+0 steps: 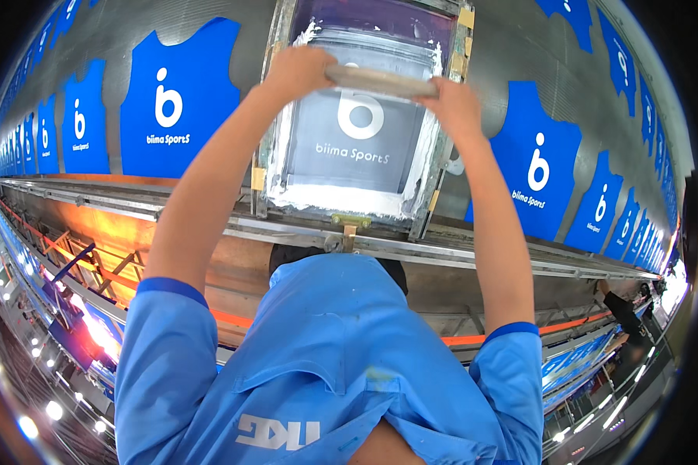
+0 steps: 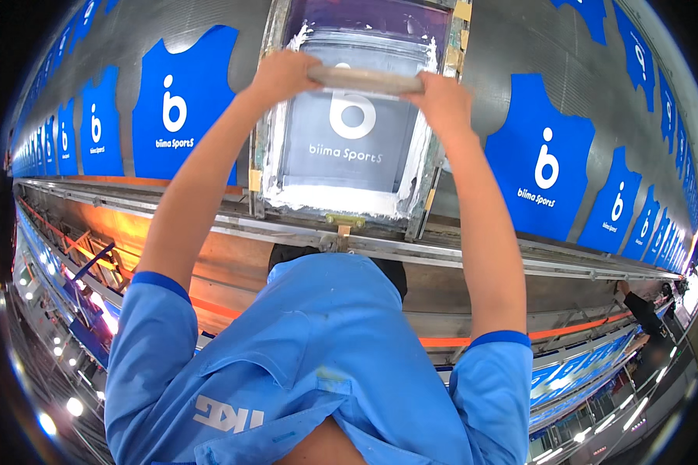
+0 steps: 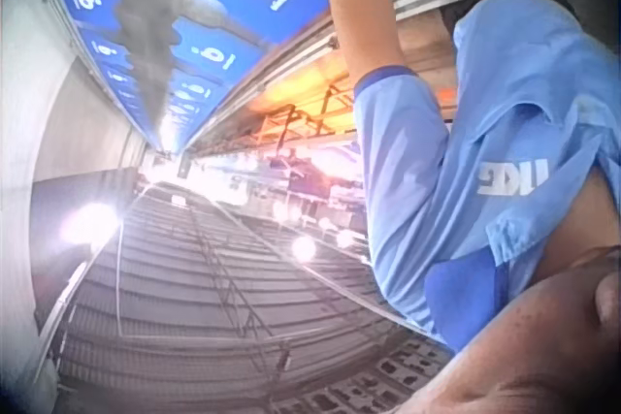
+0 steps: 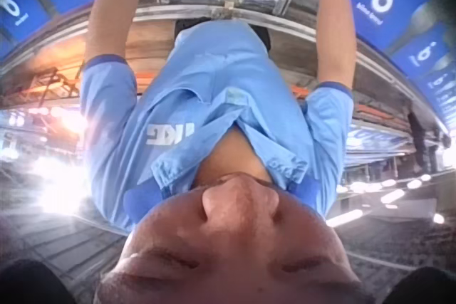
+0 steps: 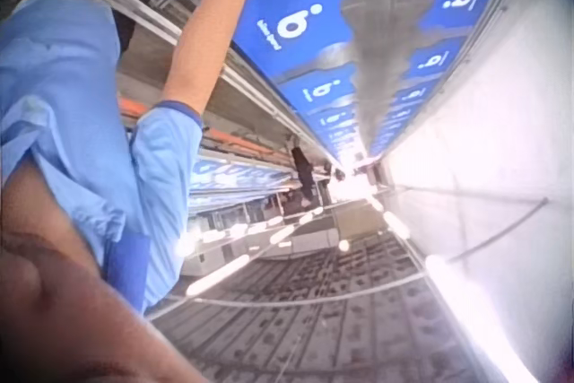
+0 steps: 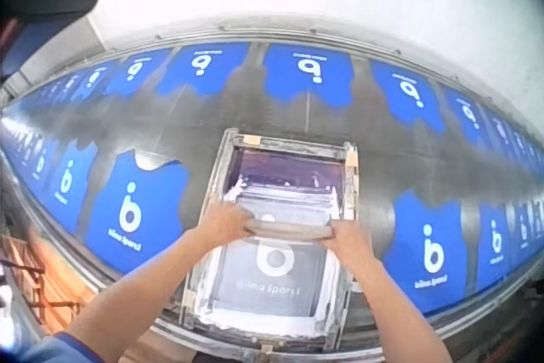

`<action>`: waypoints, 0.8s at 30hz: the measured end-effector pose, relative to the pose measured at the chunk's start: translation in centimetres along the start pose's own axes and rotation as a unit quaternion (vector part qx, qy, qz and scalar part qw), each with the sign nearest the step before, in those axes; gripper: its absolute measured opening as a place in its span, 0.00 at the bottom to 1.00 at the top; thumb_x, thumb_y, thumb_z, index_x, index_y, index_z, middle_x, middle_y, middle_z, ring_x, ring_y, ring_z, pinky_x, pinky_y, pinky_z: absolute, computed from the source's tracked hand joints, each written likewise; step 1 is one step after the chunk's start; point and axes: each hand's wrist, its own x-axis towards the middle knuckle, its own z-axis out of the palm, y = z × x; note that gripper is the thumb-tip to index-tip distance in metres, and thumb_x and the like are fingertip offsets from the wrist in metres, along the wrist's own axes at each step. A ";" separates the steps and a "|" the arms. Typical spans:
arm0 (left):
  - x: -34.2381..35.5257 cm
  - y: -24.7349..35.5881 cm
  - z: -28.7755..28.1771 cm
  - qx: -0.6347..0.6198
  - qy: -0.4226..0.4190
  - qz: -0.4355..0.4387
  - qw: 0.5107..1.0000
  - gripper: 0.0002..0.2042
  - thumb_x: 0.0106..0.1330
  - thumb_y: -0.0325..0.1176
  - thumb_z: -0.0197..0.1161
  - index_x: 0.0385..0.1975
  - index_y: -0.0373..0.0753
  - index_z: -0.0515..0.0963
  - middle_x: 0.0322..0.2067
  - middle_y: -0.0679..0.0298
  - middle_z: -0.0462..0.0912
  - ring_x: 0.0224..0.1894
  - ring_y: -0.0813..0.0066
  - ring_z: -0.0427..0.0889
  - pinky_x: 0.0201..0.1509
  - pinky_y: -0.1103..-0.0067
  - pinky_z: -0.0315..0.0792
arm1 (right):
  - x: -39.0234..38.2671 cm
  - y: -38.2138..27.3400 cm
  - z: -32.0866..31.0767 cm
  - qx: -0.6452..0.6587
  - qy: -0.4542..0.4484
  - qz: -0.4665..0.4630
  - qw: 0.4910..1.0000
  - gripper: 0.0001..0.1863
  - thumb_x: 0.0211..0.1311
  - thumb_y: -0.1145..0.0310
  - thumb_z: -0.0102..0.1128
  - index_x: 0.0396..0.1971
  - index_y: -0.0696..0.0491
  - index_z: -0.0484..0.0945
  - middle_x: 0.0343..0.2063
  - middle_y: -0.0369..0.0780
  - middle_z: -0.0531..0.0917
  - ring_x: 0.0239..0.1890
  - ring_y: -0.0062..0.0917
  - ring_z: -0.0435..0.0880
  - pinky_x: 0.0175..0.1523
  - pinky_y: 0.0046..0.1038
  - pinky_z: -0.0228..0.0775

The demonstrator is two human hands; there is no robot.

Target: The person repeatedly applies white ink to a screen printing frame using a squeegee and presses it onto blue t-shirts laid out on a conveyor. The person moves the frame along the line, repositions it, and repeats the squeegee strokes to transfer the logo onto each shirt.

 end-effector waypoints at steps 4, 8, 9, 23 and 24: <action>-9.5 3.5 3.3 -0.056 0.008 -0.033 0.998 0.10 0.55 0.41 0.73 0.36 0.54 0.86 0.31 0.64 0.86 0.35 0.59 0.86 0.41 0.66 0.79 | -9.5 -0.7 4.7 0.012 0.061 -0.058 0.996 0.13 0.53 0.61 0.72 0.36 0.51 0.84 0.30 0.41 0.85 0.38 0.39 0.84 0.41 0.41 0.74; -18.7 6.3 7.9 -0.113 0.095 -0.024 0.989 0.10 0.52 0.34 0.73 0.36 0.53 0.87 0.31 0.63 0.87 0.33 0.61 0.86 0.37 0.66 0.76 | -17.8 -0.3 9.1 0.045 0.103 -0.123 0.986 0.14 0.47 0.67 0.73 0.36 0.49 0.82 0.32 0.38 0.84 0.39 0.36 0.82 0.43 0.38 0.74; -20.2 7.1 8.0 -0.104 0.110 -0.003 0.988 0.12 0.50 0.31 0.74 0.36 0.50 0.87 0.32 0.64 0.87 0.33 0.61 0.85 0.38 0.67 0.76 | -19.3 -0.4 9.6 0.047 0.101 -0.127 0.986 0.15 0.47 0.67 0.73 0.37 0.49 0.82 0.33 0.37 0.84 0.40 0.35 0.82 0.43 0.38 0.74; -12.1 9.5 7.0 -0.041 -0.041 -0.017 0.998 0.32 0.46 0.69 0.70 0.28 0.41 0.83 0.24 0.57 0.84 0.33 0.55 0.85 0.37 0.63 0.77 | -12.3 2.3 6.1 0.064 -0.126 -0.108 0.984 0.24 0.47 0.54 0.76 0.34 0.60 0.84 0.30 0.52 0.85 0.35 0.44 0.85 0.41 0.40 0.76; -11.1 9.2 7.4 -0.043 -0.077 -0.010 0.996 0.34 0.44 0.71 0.70 0.30 0.40 0.84 0.25 0.55 0.85 0.34 0.54 0.85 0.39 0.64 0.78 | -11.4 3.1 6.7 0.055 -0.154 -0.116 0.980 0.25 0.46 0.54 0.77 0.35 0.61 0.84 0.30 0.53 0.85 0.34 0.43 0.85 0.40 0.39 0.76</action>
